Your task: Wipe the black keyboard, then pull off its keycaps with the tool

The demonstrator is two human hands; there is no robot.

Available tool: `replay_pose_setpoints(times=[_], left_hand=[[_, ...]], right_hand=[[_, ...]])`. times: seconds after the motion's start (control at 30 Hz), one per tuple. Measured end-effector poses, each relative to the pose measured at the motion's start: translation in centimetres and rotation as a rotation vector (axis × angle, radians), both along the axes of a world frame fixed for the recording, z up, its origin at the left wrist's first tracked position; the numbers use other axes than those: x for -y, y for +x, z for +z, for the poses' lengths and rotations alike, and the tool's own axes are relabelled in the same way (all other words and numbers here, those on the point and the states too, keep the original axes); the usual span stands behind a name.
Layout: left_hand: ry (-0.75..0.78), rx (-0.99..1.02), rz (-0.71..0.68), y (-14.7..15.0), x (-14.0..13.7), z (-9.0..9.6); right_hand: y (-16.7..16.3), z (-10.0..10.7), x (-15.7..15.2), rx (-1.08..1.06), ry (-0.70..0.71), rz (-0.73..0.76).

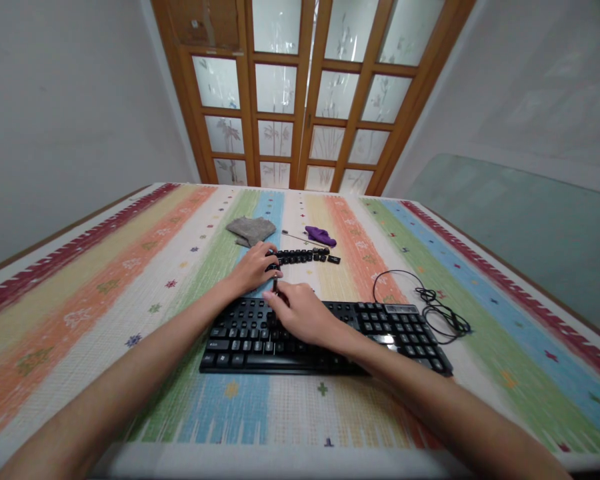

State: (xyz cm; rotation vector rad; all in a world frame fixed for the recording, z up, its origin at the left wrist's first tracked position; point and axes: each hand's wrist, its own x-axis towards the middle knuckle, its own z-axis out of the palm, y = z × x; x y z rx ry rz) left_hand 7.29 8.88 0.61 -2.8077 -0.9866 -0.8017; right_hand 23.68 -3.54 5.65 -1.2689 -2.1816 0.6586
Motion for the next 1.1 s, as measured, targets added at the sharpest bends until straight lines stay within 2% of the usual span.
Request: replay_pose_setpoints(times=[0.13, 0.23, 0.33, 0.53, 0.7, 0.8, 0.87, 0.97, 1.03, 1.1], left_hand=[[0.013, -0.017, 0.026, 0.1, 0.1, -0.1], [0.019, -0.017, 0.033, 0.2, 0.3, -0.1], [0.024, -0.017, 0.038, 0.2, 0.5, -0.1], [0.018, -0.005, 0.018, -0.5, 0.8, 0.3], [-0.058, 0.121, 0.004, -0.4, 1.9, 1.4], [-0.264, 0.258, 0.015, 0.2, 3.0, 2.5], [-0.507, 0.350, 0.013, 0.7, 3.6, 3.1], [-0.859, 0.476, -0.102, 1.4, 4.1, 3.7], [-0.992, 0.546, -0.187, 1.7, 4.2, 3.8], [-1.057, 0.599, -0.226, 2.0, 4.2, 3.8]], right_hand=[[0.7, -0.4, -2.6, -0.270, -0.434, -0.118], [1.3, -0.8, -3.3, -0.382, -0.539, -0.181], [2.3, -0.9, -3.3, -0.449, -0.458, -0.165], [4.9, -0.8, -2.8, -0.460, -0.151, -0.084], [6.1, -0.4, -2.1, -0.432, -0.040, -0.076], [6.3, -0.3, -1.8, -0.423, 0.016, -0.038], [6.4, -0.3, -1.7, -0.425, 0.056, -0.024], [6.4, -0.3, -1.6, -0.449, 0.116, -0.025], [6.4, -0.3, -1.5, -0.456, 0.159, -0.031], [6.5, -0.2, -1.3, -0.443, 0.197, -0.035]])
